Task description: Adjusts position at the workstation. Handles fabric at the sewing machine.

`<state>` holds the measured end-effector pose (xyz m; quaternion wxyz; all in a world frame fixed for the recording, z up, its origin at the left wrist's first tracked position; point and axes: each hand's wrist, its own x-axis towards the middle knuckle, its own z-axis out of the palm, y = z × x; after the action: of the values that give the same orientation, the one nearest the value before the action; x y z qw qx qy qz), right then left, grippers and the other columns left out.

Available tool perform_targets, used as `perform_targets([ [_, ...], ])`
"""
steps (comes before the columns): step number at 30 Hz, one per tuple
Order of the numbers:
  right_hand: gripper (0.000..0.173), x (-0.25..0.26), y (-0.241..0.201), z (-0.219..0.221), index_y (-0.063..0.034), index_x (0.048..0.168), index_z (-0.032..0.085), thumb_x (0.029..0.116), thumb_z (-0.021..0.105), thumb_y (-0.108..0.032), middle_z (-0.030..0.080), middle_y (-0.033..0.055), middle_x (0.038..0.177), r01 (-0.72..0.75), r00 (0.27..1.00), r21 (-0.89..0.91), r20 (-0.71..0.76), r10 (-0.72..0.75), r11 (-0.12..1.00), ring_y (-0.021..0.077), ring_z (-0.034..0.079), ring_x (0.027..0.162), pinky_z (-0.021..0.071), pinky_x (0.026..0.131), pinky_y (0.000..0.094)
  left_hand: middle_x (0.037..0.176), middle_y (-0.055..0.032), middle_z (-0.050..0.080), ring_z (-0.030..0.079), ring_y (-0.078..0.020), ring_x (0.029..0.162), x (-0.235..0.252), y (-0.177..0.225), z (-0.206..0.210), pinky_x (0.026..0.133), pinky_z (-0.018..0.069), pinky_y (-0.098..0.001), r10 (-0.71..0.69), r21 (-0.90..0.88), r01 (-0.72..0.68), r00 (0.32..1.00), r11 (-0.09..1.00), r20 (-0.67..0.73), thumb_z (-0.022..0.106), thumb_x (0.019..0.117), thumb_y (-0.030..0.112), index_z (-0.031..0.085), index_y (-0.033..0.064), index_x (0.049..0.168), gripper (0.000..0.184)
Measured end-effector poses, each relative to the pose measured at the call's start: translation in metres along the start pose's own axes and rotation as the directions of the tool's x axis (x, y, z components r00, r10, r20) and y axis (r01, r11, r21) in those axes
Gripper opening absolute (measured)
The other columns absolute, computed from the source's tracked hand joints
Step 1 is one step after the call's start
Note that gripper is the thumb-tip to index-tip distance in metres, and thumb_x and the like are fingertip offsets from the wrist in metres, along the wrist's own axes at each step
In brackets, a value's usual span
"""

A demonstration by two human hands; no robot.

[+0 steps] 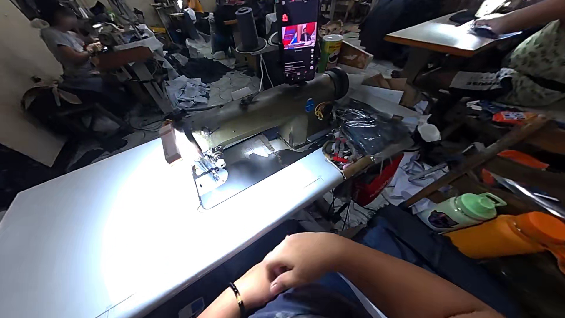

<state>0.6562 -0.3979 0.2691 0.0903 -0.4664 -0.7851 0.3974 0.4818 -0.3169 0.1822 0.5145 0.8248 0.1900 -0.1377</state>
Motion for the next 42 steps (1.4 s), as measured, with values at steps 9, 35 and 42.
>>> perform_targets([
  [9,0.093,-0.02,0.153,0.068,0.0074,0.134,0.061,0.0944,0.046,-0.076,0.058,0.0321,0.138,-0.83,0.547,0.217,0.135,0.826,0.514,0.0469,0.051,0.135,0.036,0.112,0.0669,0.134,-0.0158,0.066,0.062,-0.0252,0.126,-0.005,-0.037,-0.024,0.111,0.0438,-0.0491,-0.182,-0.156,0.196,0.978,0.968,0.104,0.047,0.1093,0.034,0.061,0.0067,0.138,0.042],
  [35,0.023,0.022,-0.084,-0.019,0.0052,0.118,0.069,0.1006,0.055,-0.002,0.071,0.0202,0.112,0.11,0.965,0.034,-0.242,-0.099,0.993,0.0279,0.069,0.105,0.0536,0.096,0.0448,0.103,0.0123,0.074,0.069,0.0038,0.095,-0.097,-0.013,-0.004,0.088,0.057,-0.0222,0.264,-0.618,-0.412,0.91,0.67,-0.321,0.078,0.0759,0.065,0.06,0.0081,0.122,0.076],
  [42,0.045,-0.022,0.04,-0.183,0.0077,0.138,0.05,0.0994,0.055,-0.015,0.06,0.0229,0.131,0.067,-0.016,0.076,-0.997,0.077,0.995,0.0241,0.063,0.114,0.0548,0.095,0.0395,0.143,-0.0068,0.06,0.058,-0.0194,0.132,-0.087,-0.012,0.002,0.111,0.0494,-0.043,0.033,-0.664,-0.704,0.692,0.252,-0.722,0.072,0.0798,0.07,0.033,0.0088,0.152,0.102],
])
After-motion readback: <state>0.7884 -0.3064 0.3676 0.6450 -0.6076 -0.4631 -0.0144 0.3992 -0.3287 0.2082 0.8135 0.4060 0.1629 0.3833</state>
